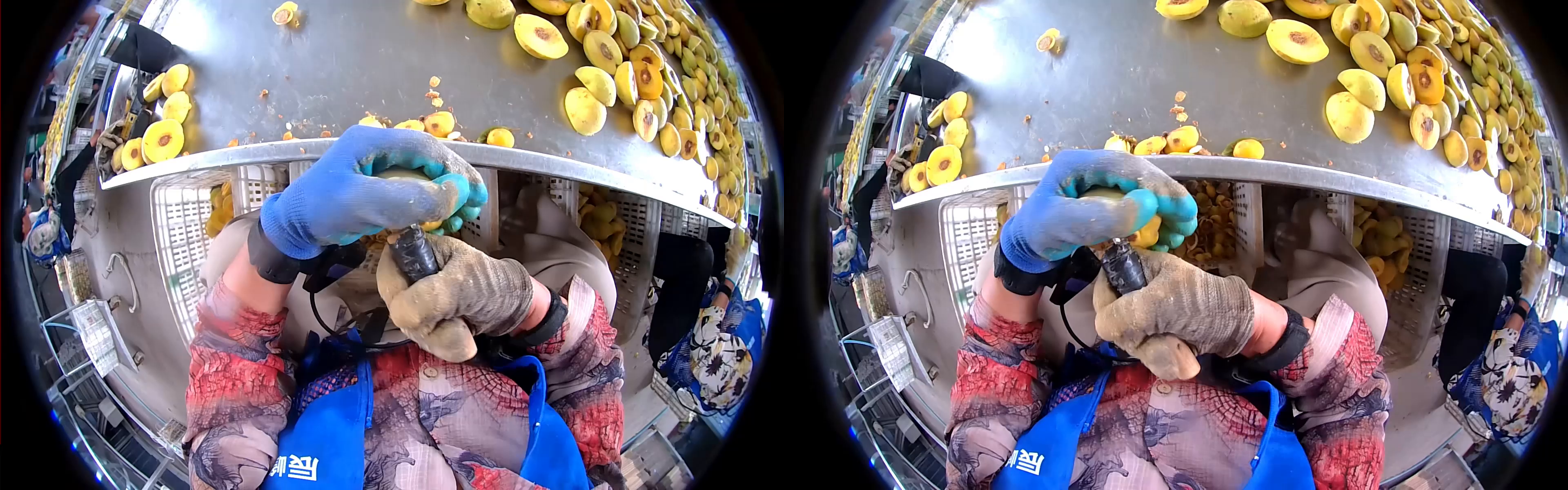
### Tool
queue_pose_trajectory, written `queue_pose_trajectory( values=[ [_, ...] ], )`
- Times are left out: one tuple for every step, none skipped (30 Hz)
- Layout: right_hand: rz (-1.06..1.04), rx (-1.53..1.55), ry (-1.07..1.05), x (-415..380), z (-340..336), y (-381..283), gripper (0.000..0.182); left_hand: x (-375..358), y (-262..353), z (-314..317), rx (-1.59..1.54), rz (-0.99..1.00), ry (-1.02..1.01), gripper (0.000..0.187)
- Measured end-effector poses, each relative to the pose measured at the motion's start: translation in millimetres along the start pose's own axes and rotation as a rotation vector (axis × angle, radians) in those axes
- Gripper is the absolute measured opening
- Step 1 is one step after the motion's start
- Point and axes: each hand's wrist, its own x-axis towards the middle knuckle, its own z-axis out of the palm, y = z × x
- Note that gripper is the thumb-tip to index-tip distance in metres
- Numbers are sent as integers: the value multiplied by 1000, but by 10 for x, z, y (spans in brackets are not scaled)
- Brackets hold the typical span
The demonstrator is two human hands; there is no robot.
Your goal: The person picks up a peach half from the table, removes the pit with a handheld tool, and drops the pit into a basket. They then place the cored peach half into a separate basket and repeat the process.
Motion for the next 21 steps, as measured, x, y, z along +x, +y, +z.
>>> queue_pose_trajectory(
  values=[
    [41,75,-28,-22,-11,2,18,-23,-1,19,-36,14,3,28],
    [80,149,-57,-52,-25,-3,17,-43,-5,35,-70,28,6,29],
    [118,222,-87,-66,-30,-13,16,-49,-20,50,-68,47,29,30],
    [136,260,-89,-62,-22,-25,14,-50,-45,69,-66,68,54,32],
    [141,268,-88,-60,-18,-30,14,-53,-56,76,-63,88,78,34],
    [146,277,-88,-61,-15,-30,14,-56,-52,69,-71,87,68,34],
    [151,286,-88,-58,-13,-30,14,-56,-46,58,-80,85,59,34],
    [129,259,-95,-49,-16,-26,14,-57,-40,46,-88,83,51,34],
    [106,234,-101,-38,-24,-19,15,-49,-44,25,-63,84,56,34],
    [82,208,-106,-32,-28,-16,15,-32,-58,-2,-38,85,60,33],
    [91,85,-27,-32,-7,-51,16,-22,-66,-12,-14,87,64,33],
    [99,-40,52,-35,42,-120,17,-30,-50,12,-4,73,89,32],
    [106,-165,131,-39,99,-175,19,-27,-50,8,37,77,95,33],
    [143,-233,269,-19,163,-198,19,-24,-57,-4,78,78,102,33],
    [137,-270,322,2,171,-185,19,-19,-64,-15,119,79,109,33],
    [131,-306,375,18,167,-162,20,-9,-72,-21,136,97,113,33],
    [125,-342,429,30,154,-133,21,2,-81,-25,152,115,118,33],
    [60,-378,436,49,110,-88,25,14,-93,-27,168,134,123,33],
    [-25,-547,513,97,37,-15,29,28,-111,-32,138,155,138,33],
    [-114,-716,589,163,-44,66,33,48,-134,-37,109,176,153,33],
    [-114,-892,673,194,-19,48,42,71,-160,-38,80,199,166,33]
  ],
)
